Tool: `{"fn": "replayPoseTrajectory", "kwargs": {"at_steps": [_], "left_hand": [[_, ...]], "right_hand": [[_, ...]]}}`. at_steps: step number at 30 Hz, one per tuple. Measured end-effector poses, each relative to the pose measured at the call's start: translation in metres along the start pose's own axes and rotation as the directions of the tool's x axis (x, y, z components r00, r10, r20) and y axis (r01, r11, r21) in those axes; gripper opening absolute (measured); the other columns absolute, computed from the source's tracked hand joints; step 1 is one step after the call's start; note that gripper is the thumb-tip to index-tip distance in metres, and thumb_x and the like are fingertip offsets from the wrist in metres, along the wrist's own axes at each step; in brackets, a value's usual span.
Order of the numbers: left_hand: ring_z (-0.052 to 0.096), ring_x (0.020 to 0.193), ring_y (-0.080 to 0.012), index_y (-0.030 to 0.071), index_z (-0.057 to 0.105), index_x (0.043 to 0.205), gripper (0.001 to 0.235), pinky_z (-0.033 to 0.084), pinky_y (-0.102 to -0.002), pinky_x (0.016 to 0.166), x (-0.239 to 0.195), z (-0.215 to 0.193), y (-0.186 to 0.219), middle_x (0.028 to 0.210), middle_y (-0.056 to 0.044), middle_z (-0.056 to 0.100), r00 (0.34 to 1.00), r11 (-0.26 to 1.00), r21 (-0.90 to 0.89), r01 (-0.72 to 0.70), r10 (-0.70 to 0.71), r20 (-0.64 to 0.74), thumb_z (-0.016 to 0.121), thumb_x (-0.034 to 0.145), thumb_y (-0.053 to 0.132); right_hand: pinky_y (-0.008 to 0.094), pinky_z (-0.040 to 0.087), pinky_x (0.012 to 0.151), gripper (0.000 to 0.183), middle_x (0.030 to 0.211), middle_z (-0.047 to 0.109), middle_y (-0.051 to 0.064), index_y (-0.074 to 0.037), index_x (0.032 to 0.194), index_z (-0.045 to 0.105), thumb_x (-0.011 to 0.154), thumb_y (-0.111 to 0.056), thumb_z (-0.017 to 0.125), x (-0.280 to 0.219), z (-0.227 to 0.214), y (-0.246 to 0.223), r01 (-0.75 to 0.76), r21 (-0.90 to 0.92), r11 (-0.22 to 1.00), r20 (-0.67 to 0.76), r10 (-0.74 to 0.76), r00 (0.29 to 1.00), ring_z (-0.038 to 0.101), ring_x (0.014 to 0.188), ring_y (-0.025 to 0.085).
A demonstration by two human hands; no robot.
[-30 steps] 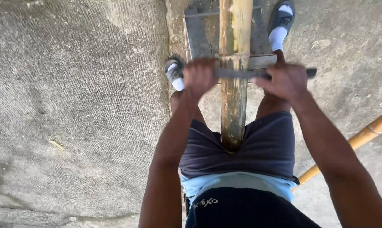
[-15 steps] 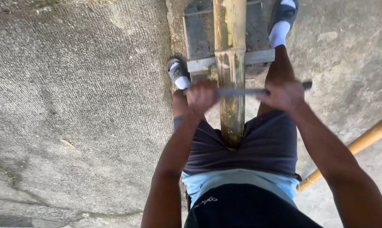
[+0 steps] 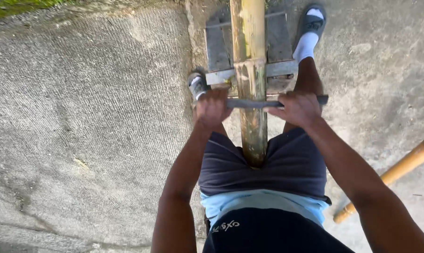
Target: Scraping the outer layer of a bamboo pole with a drawknife-like tool.
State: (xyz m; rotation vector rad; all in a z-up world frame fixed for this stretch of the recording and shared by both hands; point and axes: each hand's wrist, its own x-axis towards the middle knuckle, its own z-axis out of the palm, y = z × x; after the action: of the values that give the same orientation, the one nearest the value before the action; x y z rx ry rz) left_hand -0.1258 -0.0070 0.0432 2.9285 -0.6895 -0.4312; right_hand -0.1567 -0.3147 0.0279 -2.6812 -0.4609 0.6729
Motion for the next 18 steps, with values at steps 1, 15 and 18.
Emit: {"fn": "replayPoseTrajectory", "kwargs": {"at_steps": [1,15,18], "left_hand": [[0.055,0.051,-0.012,0.011,0.068,0.083,0.035,0.043,-0.03,0.041,-0.008,0.003,0.007,0.071,-0.005,0.067,0.979,0.999,0.033,-0.025,0.031,-0.202,0.055,0.102,0.038],[0.041,0.036,-0.0081,0.013,0.063,0.066,0.04,0.036,-0.031,0.031,0.09,0.008,-0.036,0.049,0.0,0.053,0.973,0.998,-0.06,-0.026,0.011,-0.231,0.057,0.1,0.032],[0.048,0.045,-0.0112,0.012,0.069,0.079,0.014,0.042,-0.033,0.041,0.056,0.005,-0.013,0.061,-0.004,0.06,0.95,0.998,0.035,-0.057,0.065,-0.306,0.061,0.085,0.022]], "right_hand": [[0.042,0.055,0.056,0.075,0.07,0.068,0.007,-0.013,0.083,0.075,0.09,-0.083,0.05,-0.006,0.005,0.002,0.031,-0.006,1.0,-0.008,-0.031,0.999,0.068,0.061,0.023],[0.045,0.054,0.069,0.072,0.065,0.065,0.002,-0.019,0.088,0.076,0.091,-0.086,0.05,0.078,-0.046,0.035,-0.044,-0.087,0.995,0.104,0.053,0.993,0.069,0.066,0.023],[0.037,0.053,0.055,0.072,0.066,0.066,0.002,-0.016,0.076,0.071,0.087,-0.086,0.056,0.034,-0.019,0.029,-0.061,-0.132,0.989,0.103,0.075,0.992,0.066,0.059,0.017]]}}
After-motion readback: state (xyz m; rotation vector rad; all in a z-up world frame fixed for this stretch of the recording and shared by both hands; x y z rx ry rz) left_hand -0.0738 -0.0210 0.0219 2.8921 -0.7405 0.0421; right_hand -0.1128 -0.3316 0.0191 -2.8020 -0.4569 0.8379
